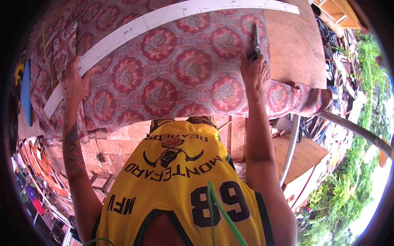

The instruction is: Measuring and cutting fabric for furniture upholstery and then measuring a foam cushion piece.

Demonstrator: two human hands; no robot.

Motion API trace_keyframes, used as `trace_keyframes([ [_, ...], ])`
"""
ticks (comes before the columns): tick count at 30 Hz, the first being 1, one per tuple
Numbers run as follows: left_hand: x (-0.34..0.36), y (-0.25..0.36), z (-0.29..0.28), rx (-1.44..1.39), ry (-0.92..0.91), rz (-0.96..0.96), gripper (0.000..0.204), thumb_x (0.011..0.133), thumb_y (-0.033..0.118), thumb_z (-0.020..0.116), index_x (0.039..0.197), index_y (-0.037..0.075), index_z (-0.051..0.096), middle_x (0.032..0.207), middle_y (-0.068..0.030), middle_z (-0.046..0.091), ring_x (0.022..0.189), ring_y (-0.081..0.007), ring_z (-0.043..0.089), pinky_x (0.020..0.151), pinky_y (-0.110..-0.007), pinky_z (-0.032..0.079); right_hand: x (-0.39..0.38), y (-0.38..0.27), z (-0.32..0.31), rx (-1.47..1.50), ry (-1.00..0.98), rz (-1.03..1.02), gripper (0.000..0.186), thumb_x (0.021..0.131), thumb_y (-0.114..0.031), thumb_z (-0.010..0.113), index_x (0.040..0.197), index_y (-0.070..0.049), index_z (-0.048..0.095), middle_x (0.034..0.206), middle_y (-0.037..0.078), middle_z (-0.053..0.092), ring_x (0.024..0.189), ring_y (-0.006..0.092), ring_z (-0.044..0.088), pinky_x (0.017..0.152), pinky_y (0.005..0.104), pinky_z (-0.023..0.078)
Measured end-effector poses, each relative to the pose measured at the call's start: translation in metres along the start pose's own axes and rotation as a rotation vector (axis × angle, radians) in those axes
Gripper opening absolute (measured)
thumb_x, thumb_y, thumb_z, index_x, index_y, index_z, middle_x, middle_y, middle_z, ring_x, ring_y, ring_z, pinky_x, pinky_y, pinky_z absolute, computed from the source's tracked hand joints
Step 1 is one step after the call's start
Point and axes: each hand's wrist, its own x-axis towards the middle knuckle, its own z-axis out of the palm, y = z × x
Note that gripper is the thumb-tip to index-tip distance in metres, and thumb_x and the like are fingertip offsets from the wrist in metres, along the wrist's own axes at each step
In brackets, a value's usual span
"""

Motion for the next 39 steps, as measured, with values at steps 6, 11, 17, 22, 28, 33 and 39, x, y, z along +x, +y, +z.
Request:
trace_keyframes([
  [6,0.026,0.034,0.013,-0.101,-0.002,0.018,0.064,0.088,0.038,0.077,0.131,-0.003,0.053,0.116,-0.0224,0.065,0.104,-0.0405,0.064,0.085,-0.048,0.051,0.053,0.01,-0.019,0.09,-0.123,0.136,0.061,0.077,-0.053,0.07,0.101,0.002,0.075,0.106,0.024,0.073,0.104,0.0412,0.069,0.091,0.0485,0.053],
  [11,0.037,0.061,0.013,-0.026,0.037,0.045,0.064,0.089,0.04,0.076,0.13,-0.004,0.054,0.114,-0.0225,0.066,0.104,-0.0411,0.063,0.088,-0.048,0.051,0.048,0.058,-0.051,0.04,-0.183,0.132,0.056,0.074,-0.05,0.069,0.096,0.001,0.076,0.1,0.026,0.072,0.1,0.0412,0.07,0.086,0.048,0.053],
  [17,0.023,0.093,0.034,-0.289,0.036,-0.016,0.062,0.085,0.032,0.082,0.13,0.0,0.055,0.111,-0.0218,0.066,0.098,-0.0394,0.065,0.082,-0.046,0.052,0.03,0.19,-0.054,-0.046,-0.103,0.302,0.064,0.071,-0.06,0.076,0.099,-0.002,0.078,0.098,0.026,0.073,0.095,0.0399,0.072,0.084,0.0485,0.055],
  [22,0.03,0.132,0.048,-0.305,-0.007,0.018,0.064,0.085,0.034,0.081,0.133,0.001,0.054,0.111,-0.0201,0.065,0.098,-0.0387,0.064,0.082,-0.047,0.05,0.046,0.233,-0.039,-0.046,0.183,0.199,0.067,0.076,-0.057,0.076,0.112,0.0,0.073,0.098,0.026,0.073,0.097,0.0402,0.071,0.085,0.0489,0.055],
  [28,0.036,0.157,0.05,-0.262,-0.142,0.052,0.066,0.087,0.037,0.079,0.137,0.003,0.052,0.118,-0.0205,0.064,0.106,-0.0398,0.061,0.089,-0.048,0.048,0.126,0.157,-0.107,-0.199,0.081,-0.471,0.084,0.079,-0.033,0.081,0.151,-0.02,0.041,0.101,0.019,0.073,0.091,0.0405,0.071,0.076,0.0508,0.055],
  [33,0.03,0.158,0.072,-0.388,-0.242,0.101,0.064,0.09,0.04,0.075,0.136,0.004,0.05,0.119,-0.021,0.062,0.107,-0.0425,0.06,0.09,-0.05,0.047,0.167,0.166,-0.086,-0.503,-0.255,-0.826,0.029,0.078,-0.018,0.075,0.104,-0.009,0.068,0.1,0.014,0.072,0.097,0.0347,0.07,0.087,0.0495,0.055],
  [39,0.009,0.146,0.099,-0.349,-0.243,0.116,0.065,0.091,0.041,0.073,0.138,0.003,0.048,0.122,-0.0221,0.06,0.108,-0.0433,0.059,0.091,-0.051,0.046,0.148,0.159,-0.07,-0.362,-0.253,-0.604,0.05,0.08,-0.021,0.076,0.127,-0.015,0.061,0.099,0.017,0.073,0.097,0.0349,0.071,0.086,0.0482,0.056],
])
